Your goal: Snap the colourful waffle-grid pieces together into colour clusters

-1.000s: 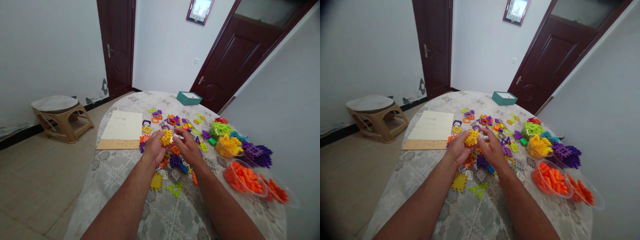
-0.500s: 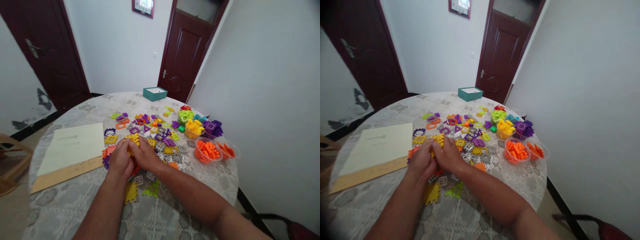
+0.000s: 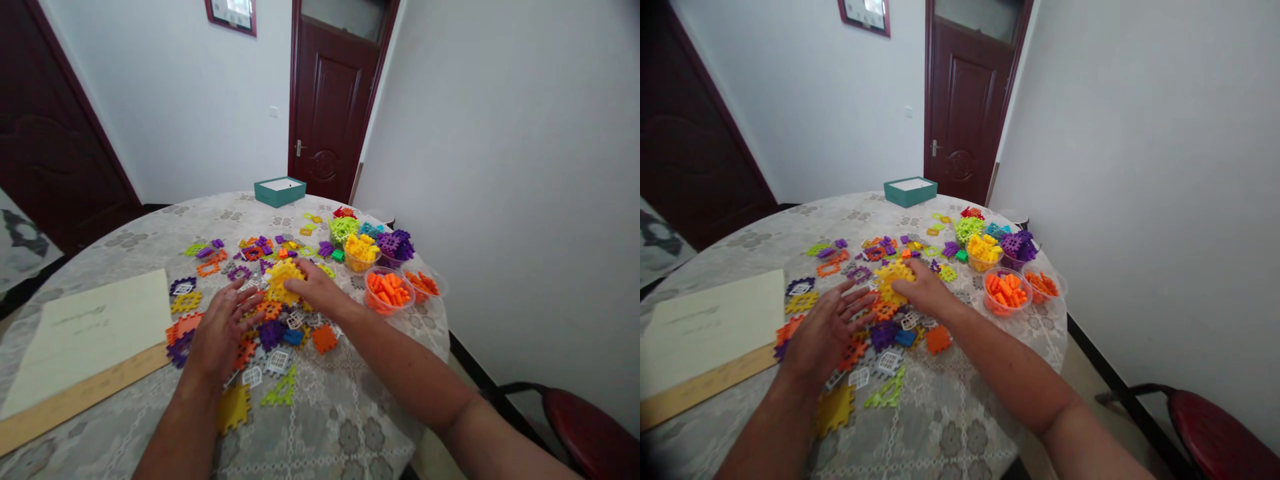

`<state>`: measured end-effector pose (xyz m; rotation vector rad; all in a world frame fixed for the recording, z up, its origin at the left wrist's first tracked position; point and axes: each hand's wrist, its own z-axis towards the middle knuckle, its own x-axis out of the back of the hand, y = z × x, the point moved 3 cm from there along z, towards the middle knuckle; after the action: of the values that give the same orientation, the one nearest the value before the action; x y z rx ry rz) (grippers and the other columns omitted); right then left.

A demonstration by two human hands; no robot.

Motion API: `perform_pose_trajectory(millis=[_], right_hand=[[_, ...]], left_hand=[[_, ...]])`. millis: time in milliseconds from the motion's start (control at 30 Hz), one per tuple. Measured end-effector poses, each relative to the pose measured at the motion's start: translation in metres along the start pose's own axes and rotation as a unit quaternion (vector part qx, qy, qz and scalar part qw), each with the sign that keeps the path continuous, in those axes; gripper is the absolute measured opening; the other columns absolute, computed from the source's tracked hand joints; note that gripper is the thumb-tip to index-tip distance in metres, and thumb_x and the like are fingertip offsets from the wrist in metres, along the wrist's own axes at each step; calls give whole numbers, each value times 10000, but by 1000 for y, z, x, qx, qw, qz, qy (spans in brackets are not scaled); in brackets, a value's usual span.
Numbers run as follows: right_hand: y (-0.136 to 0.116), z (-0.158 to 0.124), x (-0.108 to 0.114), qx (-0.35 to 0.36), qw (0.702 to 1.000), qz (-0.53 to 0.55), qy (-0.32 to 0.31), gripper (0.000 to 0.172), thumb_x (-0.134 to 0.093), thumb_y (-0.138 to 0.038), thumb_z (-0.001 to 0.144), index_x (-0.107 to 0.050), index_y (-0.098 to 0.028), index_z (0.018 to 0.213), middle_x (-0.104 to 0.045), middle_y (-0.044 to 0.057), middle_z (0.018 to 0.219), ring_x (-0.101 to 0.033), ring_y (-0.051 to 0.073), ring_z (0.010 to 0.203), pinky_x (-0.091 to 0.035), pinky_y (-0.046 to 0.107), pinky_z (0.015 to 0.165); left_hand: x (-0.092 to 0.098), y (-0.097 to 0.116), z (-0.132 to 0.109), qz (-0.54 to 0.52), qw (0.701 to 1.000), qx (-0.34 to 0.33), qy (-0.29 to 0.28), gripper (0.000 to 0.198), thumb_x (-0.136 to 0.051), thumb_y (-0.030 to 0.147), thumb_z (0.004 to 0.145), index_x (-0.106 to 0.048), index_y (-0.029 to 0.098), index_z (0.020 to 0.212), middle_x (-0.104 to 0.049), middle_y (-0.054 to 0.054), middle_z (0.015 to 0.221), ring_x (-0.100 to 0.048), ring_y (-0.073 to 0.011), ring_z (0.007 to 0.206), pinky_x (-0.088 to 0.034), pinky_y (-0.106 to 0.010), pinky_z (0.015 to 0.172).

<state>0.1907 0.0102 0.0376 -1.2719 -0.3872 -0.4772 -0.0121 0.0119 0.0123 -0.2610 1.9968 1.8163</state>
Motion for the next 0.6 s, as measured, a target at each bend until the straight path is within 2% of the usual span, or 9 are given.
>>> perform_pose_trajectory(millis=[100, 200, 300, 400, 600], right_hand=[[15, 0, 84, -13, 994, -61, 93, 528, -637, -407, 894, -565, -235, 1387, -722, 60, 1206, -700, 233, 1019, -586, 353, 893], [37, 4, 164, -29, 972, -169, 159, 561, -627, -372, 893, -568, -203, 1424, -713, 96, 1254, -690, 250, 1041, -555, 393, 963], [67, 9, 219, -101, 941, -273, 174, 562, -640, -349, 893, -589, -159, 1419, -722, 138, 1255, -694, 277, 1057, -536, 417, 990], [91, 13, 238, -121, 919, -340, 160, 561, -633, -317, 916, -579, -140, 1446, -703, 170, 1319, -686, 297, 1133, -507, 415, 1039], [114, 12, 222, -133, 883, -432, 129, 601, -567, -340, 995, -475, -91, 1534, -635, 238, 1415, -631, 323, 1287, -453, 404, 1110]], left_hand=[[4, 4, 1, 21, 999, -14, 21, 572, -759, 539, 823, -647, 209, 1277, -725, -114, 1215, -715, -287, 1087, -615, -393, 808], [5, 5, 0, 68, 996, -30, 40, 551, -778, 512, 812, -655, 195, 1245, -737, -112, 1180, -722, -284, 1071, -622, -384, 803], [6, 3, 1, 119, 991, -43, 52, 538, -779, 499, 821, -662, 193, 1248, -741, -113, 1168, -727, -283, 1062, -632, -399, 825], [8, 1, 3, 154, 985, -51, 57, 544, -783, 497, 819, -668, 195, 1257, -742, -114, 1166, -736, -289, 1044, -640, -405, 816], [11, 0, 6, 199, 977, -52, 65, 547, -773, 508, 812, -671, 190, 1246, -755, -105, 1143, -752, -272, 989, -652, -398, 799]])
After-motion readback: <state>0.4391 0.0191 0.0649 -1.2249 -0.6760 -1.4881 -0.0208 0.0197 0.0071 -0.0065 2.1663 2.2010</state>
